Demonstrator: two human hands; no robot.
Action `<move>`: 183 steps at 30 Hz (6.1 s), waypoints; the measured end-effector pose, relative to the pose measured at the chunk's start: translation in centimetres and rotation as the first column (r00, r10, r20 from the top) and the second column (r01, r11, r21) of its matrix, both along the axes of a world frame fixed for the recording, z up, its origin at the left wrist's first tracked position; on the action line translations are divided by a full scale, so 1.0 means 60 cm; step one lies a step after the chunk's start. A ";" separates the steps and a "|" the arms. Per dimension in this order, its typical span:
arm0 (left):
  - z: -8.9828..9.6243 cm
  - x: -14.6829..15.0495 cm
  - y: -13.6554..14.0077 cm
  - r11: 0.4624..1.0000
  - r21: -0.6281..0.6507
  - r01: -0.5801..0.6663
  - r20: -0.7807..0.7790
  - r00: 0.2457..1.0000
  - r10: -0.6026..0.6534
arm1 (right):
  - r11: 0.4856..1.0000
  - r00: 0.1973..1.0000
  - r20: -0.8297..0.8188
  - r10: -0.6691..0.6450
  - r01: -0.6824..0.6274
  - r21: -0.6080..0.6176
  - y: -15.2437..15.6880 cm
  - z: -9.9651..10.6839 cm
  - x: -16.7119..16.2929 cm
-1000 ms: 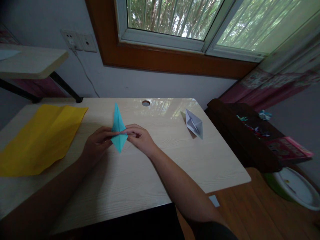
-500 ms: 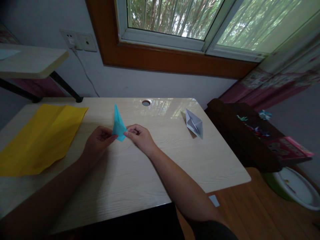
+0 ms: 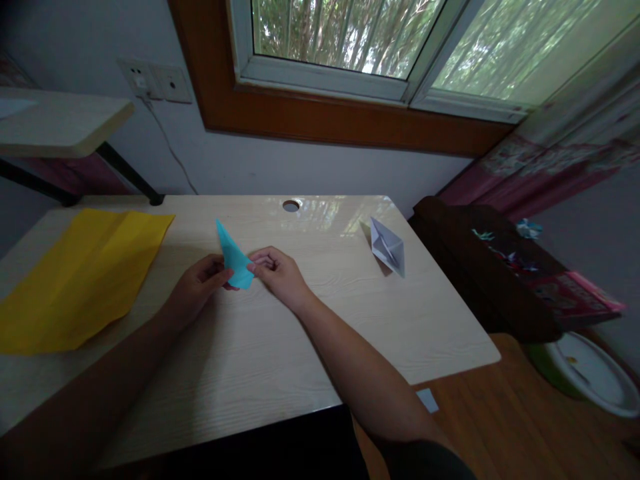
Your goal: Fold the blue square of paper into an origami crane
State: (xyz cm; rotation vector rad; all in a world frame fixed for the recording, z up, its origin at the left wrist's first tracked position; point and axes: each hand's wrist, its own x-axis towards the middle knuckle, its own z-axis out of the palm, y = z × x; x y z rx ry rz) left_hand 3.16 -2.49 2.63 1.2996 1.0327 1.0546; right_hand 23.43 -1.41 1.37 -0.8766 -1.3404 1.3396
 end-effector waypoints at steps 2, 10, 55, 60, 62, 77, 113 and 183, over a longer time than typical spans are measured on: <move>0.001 -0.004 -0.001 1.000 0.005 -0.010 -0.063 0.998 0.010 | 0.999 0.998 0.045 0.041 -0.042 0.020 -0.004 0.003 0.000; 0.006 -0.012 -0.003 0.997 -0.007 -0.071 -0.230 0.971 0.067 | 0.991 0.984 0.140 0.110 -0.118 0.054 -0.010 -0.001 -0.002; 0.009 -0.019 0.005 0.989 -0.114 0.093 -0.169 0.979 -0.112 | 0.969 0.969 -0.113 -0.221 0.205 -0.141 0.018 -0.001 0.006; 0.017 -0.022 0.005 0.976 -0.144 0.161 -0.148 0.972 -0.182 | 0.988 0.988 -0.028 -0.150 0.149 -0.029 0.011 0.004 0.005; 0.019 -0.021 0.005 0.986 -0.093 0.140 -0.192 0.969 -0.156 | 0.998 0.999 -0.002 -0.055 0.055 -0.013 0.006 0.006 0.003; 0.004 -0.009 0.002 0.991 -0.119 -0.060 -0.123 0.991 0.045 | 0.997 0.997 -0.055 0.060 -0.063 -0.053 -0.001 0.007 -0.006; 0.011 -0.005 -0.005 0.988 -0.142 -0.059 -0.097 0.994 0.045 | 0.993 0.974 0.218 0.069 -0.047 -0.104 -0.009 0.020 -0.008; -0.002 -0.002 0.001 0.969 -0.029 0.244 -0.043 0.969 -0.245 | 0.959 0.966 0.080 0.248 -0.232 -0.164 -0.016 0.006 -0.010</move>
